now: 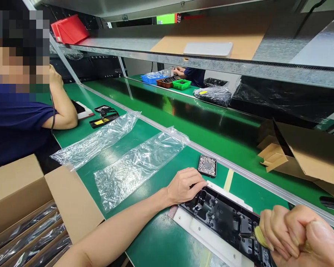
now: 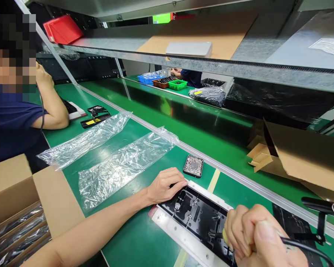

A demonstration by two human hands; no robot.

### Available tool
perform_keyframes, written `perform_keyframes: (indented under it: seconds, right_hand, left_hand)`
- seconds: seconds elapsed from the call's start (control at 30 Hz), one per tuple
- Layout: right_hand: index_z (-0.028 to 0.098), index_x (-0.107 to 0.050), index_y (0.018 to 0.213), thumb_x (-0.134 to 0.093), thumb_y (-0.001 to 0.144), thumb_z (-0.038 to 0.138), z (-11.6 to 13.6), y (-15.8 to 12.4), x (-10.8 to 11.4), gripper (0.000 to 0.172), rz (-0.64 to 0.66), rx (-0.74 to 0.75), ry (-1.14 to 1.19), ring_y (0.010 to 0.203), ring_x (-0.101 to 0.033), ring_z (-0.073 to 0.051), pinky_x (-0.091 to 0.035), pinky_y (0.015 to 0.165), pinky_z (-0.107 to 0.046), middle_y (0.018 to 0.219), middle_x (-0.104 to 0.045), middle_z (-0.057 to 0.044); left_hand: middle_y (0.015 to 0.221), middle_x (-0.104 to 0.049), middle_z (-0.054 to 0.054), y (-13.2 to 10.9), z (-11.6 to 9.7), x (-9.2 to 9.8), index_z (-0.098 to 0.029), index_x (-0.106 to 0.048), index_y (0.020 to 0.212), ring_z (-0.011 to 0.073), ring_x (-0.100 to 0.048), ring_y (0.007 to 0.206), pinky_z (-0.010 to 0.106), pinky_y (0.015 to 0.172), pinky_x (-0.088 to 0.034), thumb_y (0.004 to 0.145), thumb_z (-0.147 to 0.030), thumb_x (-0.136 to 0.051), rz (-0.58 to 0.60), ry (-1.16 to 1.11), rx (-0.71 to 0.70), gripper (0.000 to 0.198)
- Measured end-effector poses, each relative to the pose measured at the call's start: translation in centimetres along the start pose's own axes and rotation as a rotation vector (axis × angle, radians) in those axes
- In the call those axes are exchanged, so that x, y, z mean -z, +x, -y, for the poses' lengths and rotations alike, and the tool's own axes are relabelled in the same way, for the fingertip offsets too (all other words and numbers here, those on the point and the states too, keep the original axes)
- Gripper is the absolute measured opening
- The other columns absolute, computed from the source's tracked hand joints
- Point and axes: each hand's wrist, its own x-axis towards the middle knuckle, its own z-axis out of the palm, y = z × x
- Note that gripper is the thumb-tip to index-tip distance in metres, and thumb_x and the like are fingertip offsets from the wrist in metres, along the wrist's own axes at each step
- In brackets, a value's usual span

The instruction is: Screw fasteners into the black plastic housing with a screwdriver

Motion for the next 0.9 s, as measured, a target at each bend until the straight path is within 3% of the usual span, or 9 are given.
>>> perform_keyframes:
  seconds: [0.17,0.33,0.47,0.6,0.73,0.9]
  right_hand:
    - [0.022,-0.044,0.059,-0.071,0.094,0.047,-0.8,-0.3,1.1,0.051,0.007,0.001,0.030,0.036,-0.029,-0.015,-0.029,0.033,-0.026,0.044,-0.025,0.002]
    - [0.022,-0.034,0.063,-0.086,0.076,0.050,-2.5,-1.1,3.8,0.061,-0.100,0.011,-0.043,0.045,-0.030,-0.015,-0.027,0.041,-0.028,0.056,-0.022,0.003]
    - [0.022,-0.031,0.064,-0.089,0.071,0.049,-3.0,-1.6,5.0,0.064,-0.120,0.015,-0.051,0.047,-0.030,-0.015,-0.026,0.042,-0.028,0.058,-0.021,0.003]
    - [0.022,-0.035,0.061,-0.085,0.078,0.045,-2.1,-1.1,3.5,0.057,-0.096,0.012,-0.030,0.043,-0.028,-0.015,-0.026,0.038,-0.028,0.054,-0.022,0.003]
    - [0.022,-0.042,0.056,-0.068,0.094,0.038,-0.8,-0.1,1.2,0.049,0.027,-0.010,0.018,0.035,-0.026,-0.016,-0.024,0.031,-0.028,0.043,-0.024,0.001]
    - [0.022,-0.041,0.054,-0.068,0.093,0.038,-0.7,-0.1,1.0,0.049,0.012,-0.022,0.040,0.034,-0.026,-0.015,-0.025,0.030,-0.027,0.042,-0.022,0.001]
  left_hand:
    - [0.084,-0.075,0.006,0.1,-0.1,0.1,-0.014,-0.072,0.087,0.0163,-0.067,0.077,0.034,0.076,-0.053,0.104,-0.022,-0.059,-0.002,0.004,-0.004,0.022]
    - [0.084,-0.075,0.006,0.1,-0.1,0.2,-0.015,-0.072,0.087,0.0163,-0.067,0.078,0.034,0.076,-0.054,0.104,-0.023,-0.058,0.004,0.006,0.000,0.023]
    - [0.084,-0.075,0.006,0.1,-0.1,0.2,-0.014,-0.071,0.087,0.0163,-0.067,0.077,0.034,0.075,-0.054,0.103,-0.022,-0.059,0.002,0.003,-0.003,0.022]
    - [0.085,-0.075,0.005,0.1,-0.1,0.1,-0.014,-0.071,0.087,0.0162,-0.067,0.078,0.034,0.076,-0.054,0.103,-0.022,-0.059,-0.001,0.000,-0.002,0.022]
    - [0.085,-0.076,0.006,0.0,0.0,0.1,-0.015,-0.072,0.087,0.0161,-0.068,0.079,0.034,0.077,-0.054,0.103,-0.022,-0.059,-0.010,-0.006,0.000,0.022]
    - [0.086,-0.076,0.006,0.0,0.0,0.0,-0.015,-0.072,0.088,0.0166,-0.068,0.079,0.034,0.077,-0.054,0.103,-0.023,-0.059,-0.010,-0.006,0.001,0.022]
